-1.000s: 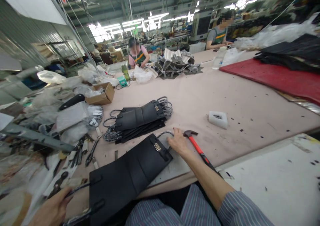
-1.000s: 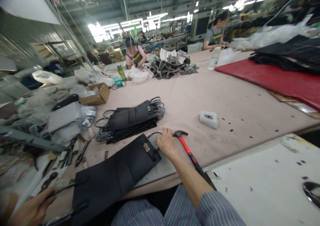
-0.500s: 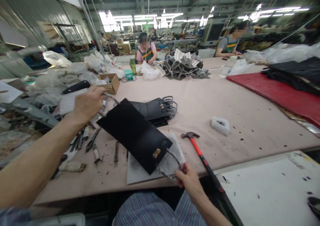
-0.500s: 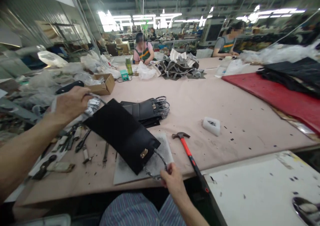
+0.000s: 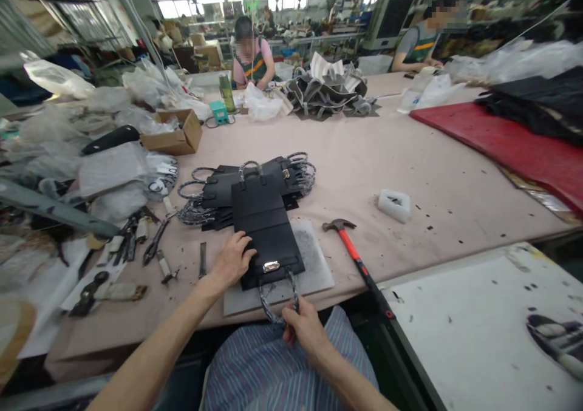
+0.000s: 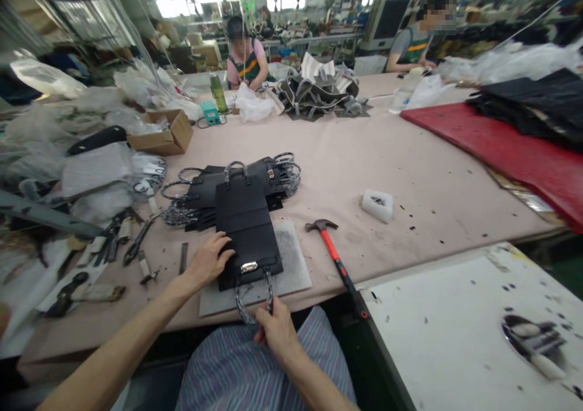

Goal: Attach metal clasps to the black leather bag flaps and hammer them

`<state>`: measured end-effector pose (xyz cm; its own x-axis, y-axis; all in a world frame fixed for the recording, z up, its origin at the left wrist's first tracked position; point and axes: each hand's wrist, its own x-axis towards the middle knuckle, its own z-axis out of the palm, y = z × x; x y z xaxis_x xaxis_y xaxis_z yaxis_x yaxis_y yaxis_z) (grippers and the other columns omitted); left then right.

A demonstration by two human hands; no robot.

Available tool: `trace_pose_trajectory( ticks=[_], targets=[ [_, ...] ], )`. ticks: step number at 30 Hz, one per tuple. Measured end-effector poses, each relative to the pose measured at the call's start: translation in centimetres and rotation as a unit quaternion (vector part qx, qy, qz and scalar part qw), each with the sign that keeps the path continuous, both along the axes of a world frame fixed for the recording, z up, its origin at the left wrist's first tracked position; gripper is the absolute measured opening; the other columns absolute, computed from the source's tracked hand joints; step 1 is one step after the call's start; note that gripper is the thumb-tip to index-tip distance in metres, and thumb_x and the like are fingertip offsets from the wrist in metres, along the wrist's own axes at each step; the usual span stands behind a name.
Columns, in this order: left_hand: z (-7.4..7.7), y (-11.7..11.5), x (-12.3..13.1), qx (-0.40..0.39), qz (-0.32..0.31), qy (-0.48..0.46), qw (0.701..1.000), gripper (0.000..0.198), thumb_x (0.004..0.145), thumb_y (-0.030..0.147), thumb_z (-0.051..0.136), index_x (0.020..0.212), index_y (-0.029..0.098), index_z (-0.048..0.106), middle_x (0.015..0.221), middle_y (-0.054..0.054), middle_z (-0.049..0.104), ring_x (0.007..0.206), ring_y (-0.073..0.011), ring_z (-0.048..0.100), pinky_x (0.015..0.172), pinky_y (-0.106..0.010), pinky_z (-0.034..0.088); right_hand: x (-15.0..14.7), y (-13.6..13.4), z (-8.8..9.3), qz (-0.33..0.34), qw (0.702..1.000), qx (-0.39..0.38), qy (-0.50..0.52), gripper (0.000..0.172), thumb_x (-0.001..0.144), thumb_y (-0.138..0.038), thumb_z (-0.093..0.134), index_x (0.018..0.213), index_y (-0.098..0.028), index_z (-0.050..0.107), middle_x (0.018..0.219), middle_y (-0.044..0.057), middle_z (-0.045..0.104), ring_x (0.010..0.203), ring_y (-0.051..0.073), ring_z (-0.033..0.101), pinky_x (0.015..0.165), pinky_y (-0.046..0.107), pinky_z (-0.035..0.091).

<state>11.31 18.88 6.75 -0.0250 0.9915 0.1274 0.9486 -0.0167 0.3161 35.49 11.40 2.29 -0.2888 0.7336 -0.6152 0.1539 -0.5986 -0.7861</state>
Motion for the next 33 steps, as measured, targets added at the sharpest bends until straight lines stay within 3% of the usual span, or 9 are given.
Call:
trace_pose_trajectory(
  ticks=[4, 8, 22, 27, 30, 33],
  targets=[
    [-3.1, -4.2, 1.4, 0.027, 0.005, -0.014, 1.0, 0.033, 0.098, 0.029, 0.053, 0.126, 0.016, 0.064, 0.145, -0.015, 0.056, 0.137, -0.0321, 0.051, 0.114, -0.053, 0.045, -0.3, -0.6, -0.5, 0.003, 1.0, -0.009, 0.015, 0.028, 0.071, -0.048, 0.056, 0.083, -0.022, 0.052, 0.044, -0.004, 0.056, 0.039, 0.016, 0.054, 0.041, 0.024, 0.04],
    [-4.3, -5.3, 2.7, 0.038, 0.036, 0.014, 0.999, 0.039, 0.1, 0.027, 0.048, 0.135, 0.017, 0.059, 0.152, -0.015, 0.051, 0.145, -0.0343, 0.042, 0.118, -0.059, 0.038, -0.2, -0.4, -0.8, -0.013, 1.0, -0.003, 0.016, 0.033, 0.073, -0.053, 0.057, 0.082, -0.021, 0.053, 0.046, -0.002, 0.059, 0.039, 0.015, 0.054, 0.042, 0.024, 0.041],
    [-4.3, -5.1, 4.5, 0.033, 0.068, 0.044, 0.996, 0.044, 0.1, 0.027, 0.044, 0.14, 0.013, 0.058, 0.157, -0.017, 0.046, 0.148, -0.0354, 0.038, 0.119, -0.059, 0.033, 0.2, 0.0, 0.4, -0.028, 0.998, 0.009, -0.057, 0.047, 0.077, -0.069, 0.055, 0.076, -0.022, 0.056, 0.044, -0.002, 0.058, 0.04, 0.015, 0.053, 0.045, 0.024, 0.04],
    [-4.2, -5.2, 4.5, 0.032, 0.072, 0.031, 0.996, 0.044, 0.1, 0.025, 0.044, 0.14, 0.013, 0.058, 0.157, -0.017, 0.045, 0.149, -0.0352, 0.036, 0.12, -0.06, 0.031, 0.8, 0.2, 0.2, 0.015, 0.993, 0.032, -0.111, 0.046, 0.083, -0.068, 0.05, 0.079, -0.023, 0.057, 0.046, -0.001, 0.059, 0.044, 0.017, 0.057, 0.048, 0.026, 0.041],
    [-4.3, -5.3, 4.5, 0.028, 0.071, 0.021, 0.997, 0.044, 0.1, 0.025, 0.044, 0.141, 0.014, 0.056, 0.158, -0.017, 0.044, 0.15, -0.0341, 0.035, 0.122, -0.059, 0.029, 1.6, 0.2, 0.9, 0.07, 0.971, 0.101, -0.203, 0.045, 0.088, -0.065, 0.044, 0.074, -0.024, 0.055, 0.052, 0.001, 0.06, 0.047, 0.017, 0.057, 0.05, 0.026, 0.039],
    [-4.2, -5.4, 4.5, 0.027, 0.073, 0.017, 0.997, 0.045, 0.1, 0.025, 0.044, 0.142, 0.015, 0.055, 0.16, -0.015, 0.041, 0.151, -0.0336, 0.033, 0.122, -0.06, 0.029, 2.5, 0.5, 2.2, 0.1, 0.895, 0.257, -0.35, 0.047, 0.094, -0.06, 0.041, 0.067, -0.024, 0.055, 0.057, 0.003, 0.062, 0.052, 0.018, 0.057, 0.054, 0.028, 0.037]
  ],
)
